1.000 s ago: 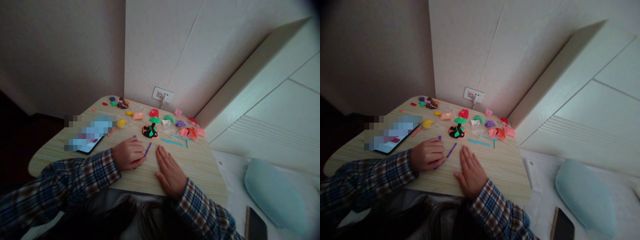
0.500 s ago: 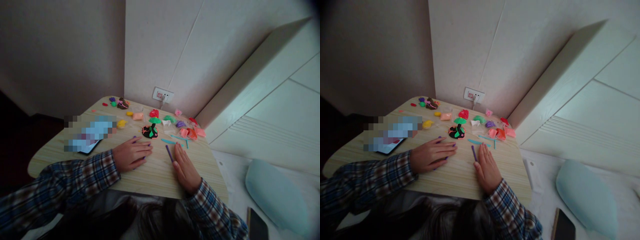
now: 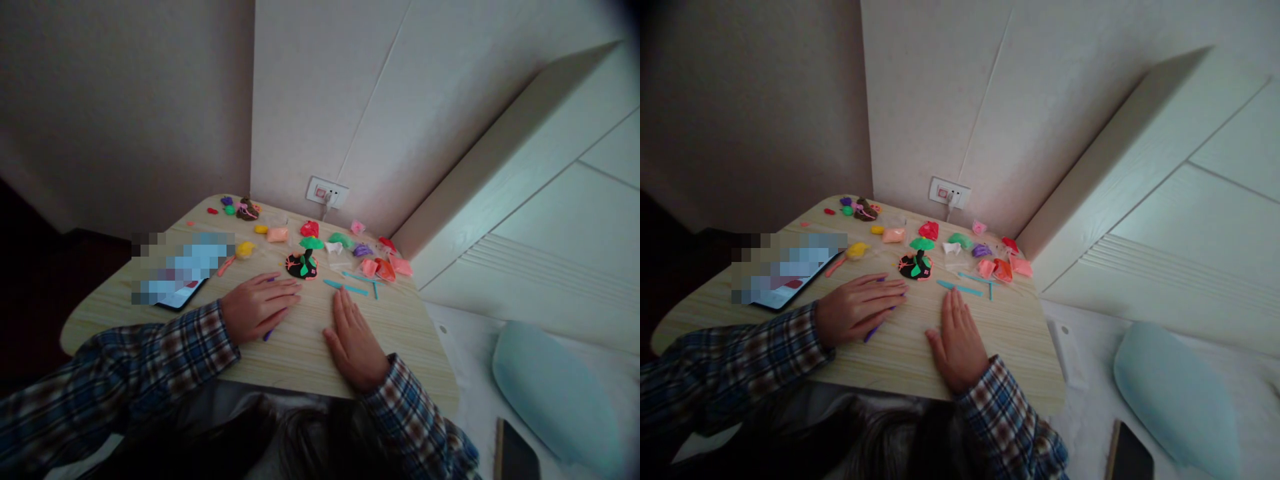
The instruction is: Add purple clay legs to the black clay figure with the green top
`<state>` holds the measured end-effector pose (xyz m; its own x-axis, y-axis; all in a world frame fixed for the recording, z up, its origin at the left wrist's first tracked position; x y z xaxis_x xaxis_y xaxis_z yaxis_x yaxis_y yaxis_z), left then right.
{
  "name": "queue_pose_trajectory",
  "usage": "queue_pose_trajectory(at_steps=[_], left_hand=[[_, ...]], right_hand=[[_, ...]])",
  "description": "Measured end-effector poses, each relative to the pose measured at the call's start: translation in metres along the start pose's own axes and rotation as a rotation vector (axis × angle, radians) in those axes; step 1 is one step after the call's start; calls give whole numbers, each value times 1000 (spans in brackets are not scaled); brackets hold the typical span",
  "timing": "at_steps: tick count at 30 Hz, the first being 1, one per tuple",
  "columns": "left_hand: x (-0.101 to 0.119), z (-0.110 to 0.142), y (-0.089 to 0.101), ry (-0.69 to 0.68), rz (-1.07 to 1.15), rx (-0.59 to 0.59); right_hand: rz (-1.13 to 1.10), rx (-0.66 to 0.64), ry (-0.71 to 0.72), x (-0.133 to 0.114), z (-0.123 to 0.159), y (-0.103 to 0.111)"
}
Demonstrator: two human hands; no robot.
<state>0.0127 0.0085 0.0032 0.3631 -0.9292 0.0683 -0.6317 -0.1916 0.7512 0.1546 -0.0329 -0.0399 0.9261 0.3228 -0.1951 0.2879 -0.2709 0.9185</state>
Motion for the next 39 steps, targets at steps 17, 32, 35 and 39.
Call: queue_pose_trajectory(at_steps=[17,32,35,39], left_hand=[[2,-3,9,11,27,93],[2,-4,9,34,43,115],[1,-4,8,32,37,105],[1,-4,7,17,34,93]], right_hand=[[-37,-24,146,-10,-1,-3],[-51,-40,137,-13,0,0],[-45,-16,114,-12,0,1],[-55,-25,153,-15,2,-1]])
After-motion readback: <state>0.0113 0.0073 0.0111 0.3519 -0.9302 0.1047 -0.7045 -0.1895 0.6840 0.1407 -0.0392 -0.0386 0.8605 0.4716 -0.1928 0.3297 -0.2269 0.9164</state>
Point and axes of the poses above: each hand's wrist, its own z-axis away from the middle knuckle, its own y-axis out of the back of the hand, x = y × z, the point moved 7 cm from there along -z, towards the middle knuckle, and after that the axes turned 9 degrees about x, right-handed, at the moved point
